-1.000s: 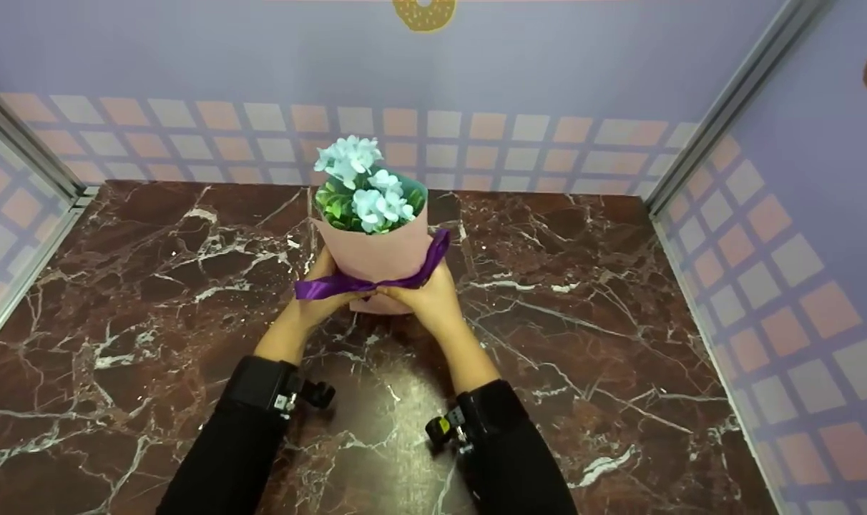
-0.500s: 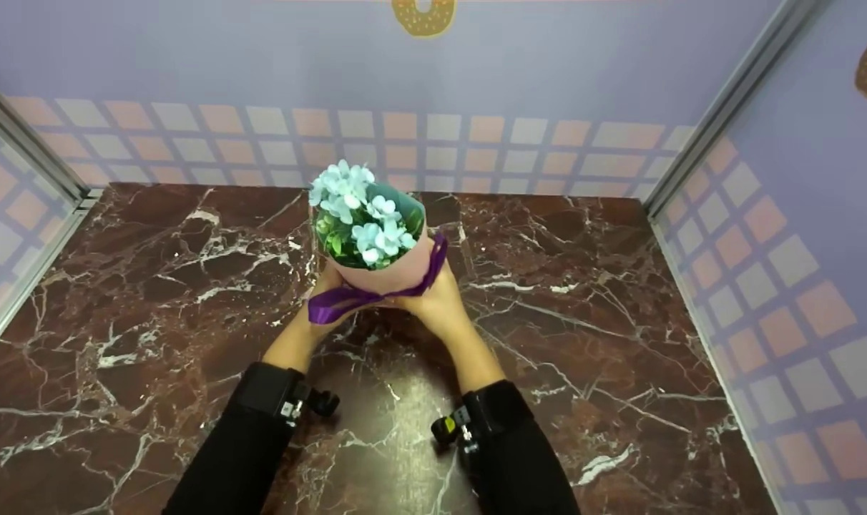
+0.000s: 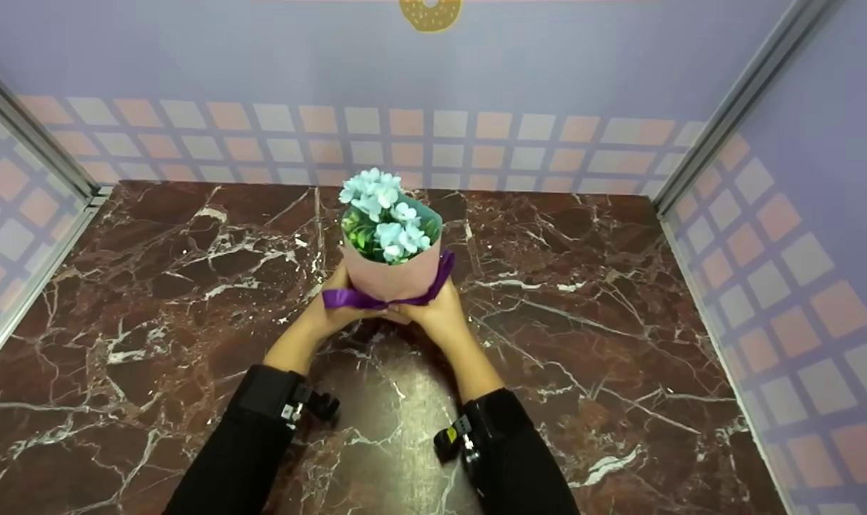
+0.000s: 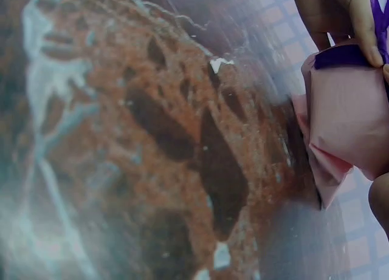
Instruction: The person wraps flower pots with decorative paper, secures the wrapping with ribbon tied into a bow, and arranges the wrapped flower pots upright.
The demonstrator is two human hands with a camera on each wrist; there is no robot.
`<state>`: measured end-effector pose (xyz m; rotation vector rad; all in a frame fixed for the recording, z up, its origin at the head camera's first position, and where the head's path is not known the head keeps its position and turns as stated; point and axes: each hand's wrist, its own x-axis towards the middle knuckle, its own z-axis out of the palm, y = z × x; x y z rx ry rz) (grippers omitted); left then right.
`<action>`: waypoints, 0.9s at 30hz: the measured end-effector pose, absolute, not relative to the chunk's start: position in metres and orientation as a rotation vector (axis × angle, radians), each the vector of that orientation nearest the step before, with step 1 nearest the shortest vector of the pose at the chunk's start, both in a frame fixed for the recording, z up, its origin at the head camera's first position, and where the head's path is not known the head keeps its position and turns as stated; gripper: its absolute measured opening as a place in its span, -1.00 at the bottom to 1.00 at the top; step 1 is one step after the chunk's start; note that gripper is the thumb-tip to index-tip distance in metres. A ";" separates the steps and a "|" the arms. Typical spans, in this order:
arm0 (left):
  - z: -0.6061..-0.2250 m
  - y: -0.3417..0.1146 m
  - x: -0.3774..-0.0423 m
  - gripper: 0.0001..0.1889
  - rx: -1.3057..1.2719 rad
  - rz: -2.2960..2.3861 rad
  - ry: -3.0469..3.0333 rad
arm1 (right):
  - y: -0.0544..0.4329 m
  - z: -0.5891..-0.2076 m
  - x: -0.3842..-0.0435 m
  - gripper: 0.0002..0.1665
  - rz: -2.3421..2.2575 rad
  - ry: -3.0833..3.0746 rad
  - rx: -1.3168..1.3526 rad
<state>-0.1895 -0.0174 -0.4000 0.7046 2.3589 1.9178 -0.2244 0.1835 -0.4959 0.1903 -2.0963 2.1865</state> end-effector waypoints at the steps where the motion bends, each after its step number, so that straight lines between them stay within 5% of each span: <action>1: -0.418 -0.018 -0.201 -0.01 0.645 1.907 2.322 | 0.183 -0.498 -0.225 -0.09 2.214 -2.087 0.186; 5: -0.469 -0.017 -0.232 0.08 0.398 1.909 2.280 | 0.183 -0.500 -0.228 -0.15 2.261 -2.113 0.126; 9: -0.482 -0.014 -0.242 -0.06 0.265 1.950 2.246 | 0.183 -0.499 -0.231 -0.15 2.231 -2.174 0.078; 27: -0.476 -0.023 -0.253 -0.41 0.182 1.834 2.405 | 0.181 -0.490 -0.245 -0.22 1.965 -2.413 0.054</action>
